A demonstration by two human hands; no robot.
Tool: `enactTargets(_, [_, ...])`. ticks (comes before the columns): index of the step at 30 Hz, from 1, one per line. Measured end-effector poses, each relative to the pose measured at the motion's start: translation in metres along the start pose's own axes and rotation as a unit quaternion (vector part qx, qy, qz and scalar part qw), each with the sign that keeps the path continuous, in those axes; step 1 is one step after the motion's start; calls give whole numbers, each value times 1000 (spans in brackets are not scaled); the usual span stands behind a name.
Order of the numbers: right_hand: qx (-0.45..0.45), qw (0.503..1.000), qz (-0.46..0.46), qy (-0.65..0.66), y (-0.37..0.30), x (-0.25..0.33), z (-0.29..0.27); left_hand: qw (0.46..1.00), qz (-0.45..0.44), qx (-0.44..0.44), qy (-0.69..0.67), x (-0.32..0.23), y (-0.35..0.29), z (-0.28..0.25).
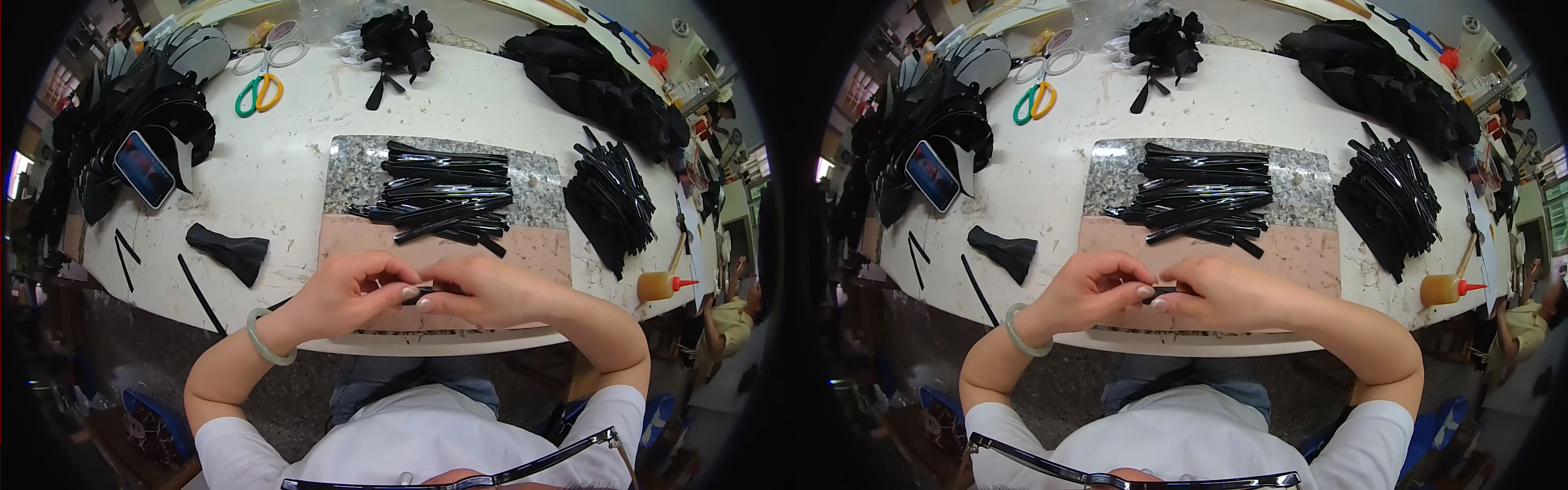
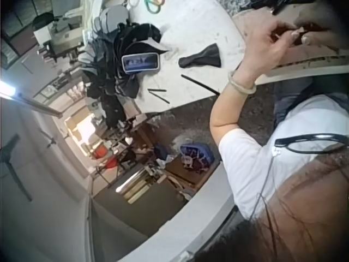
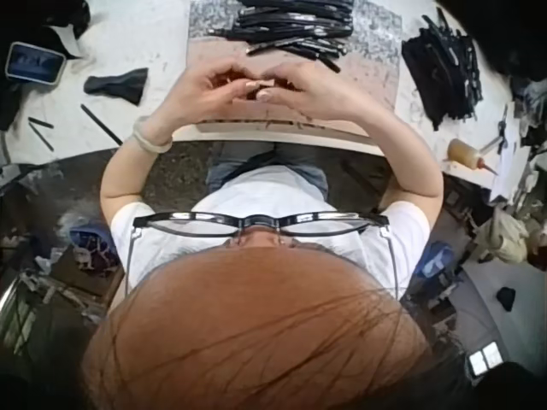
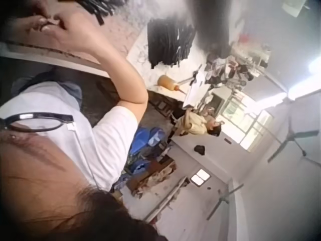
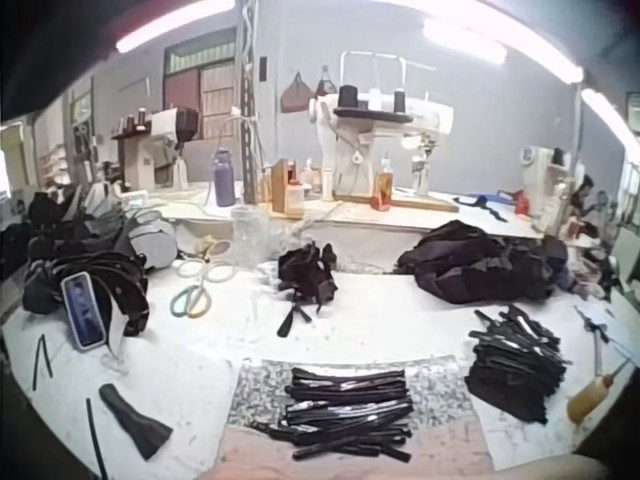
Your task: The person repeatedly takes plastic strips from a pile, wraps and presses black fabric strips around them by hand, and joins the assembled straps to black fabric components.
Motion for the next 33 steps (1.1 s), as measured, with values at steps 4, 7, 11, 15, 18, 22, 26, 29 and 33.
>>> enactTargets(4, [-39,974,147,166,-2,-12,-7,994,-70,-78,42,2,-5,-7])
enactTargets(7, [16,961,221,165,-2,-24,-1,977,-3,-113,179,5,-7,-17])
enactTargets(11, [19,945,248,213,0,-39,10,946,110,-97,290,11,-8,-16])
enactTargets(15, [13,944,253,210,4,-41,13,952,92,-75,282,16,-5,-13])
enactTargets(18, [7,945,256,203,6,-43,15,953,94,-72,278,19,-2,-8])
enactTargets(22, [1,946,260,193,6,-45,15,947,110,-44,298,21,1,4])
enactTargets(26, [5,949,265,171,-7,-48,0,937,127,-25,324,19,1,10])
enactTargets(29, [-6,941,296,165,-36,-60,-18,931,153,-5,333,15,3,16])
enactTargets(33, [-30,922,335,193,-66,-81,-25,915,189,11,355,8,3,27])
Point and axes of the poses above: each hand's wrist, its own y-axis towards the middle knuckle, its own z-axis out of the palm, x = y × z, the point moved 5 cm from there along y, towards the middle knuckle, and after that the axes turned 2 degrees about z, right-handed, at the moved point
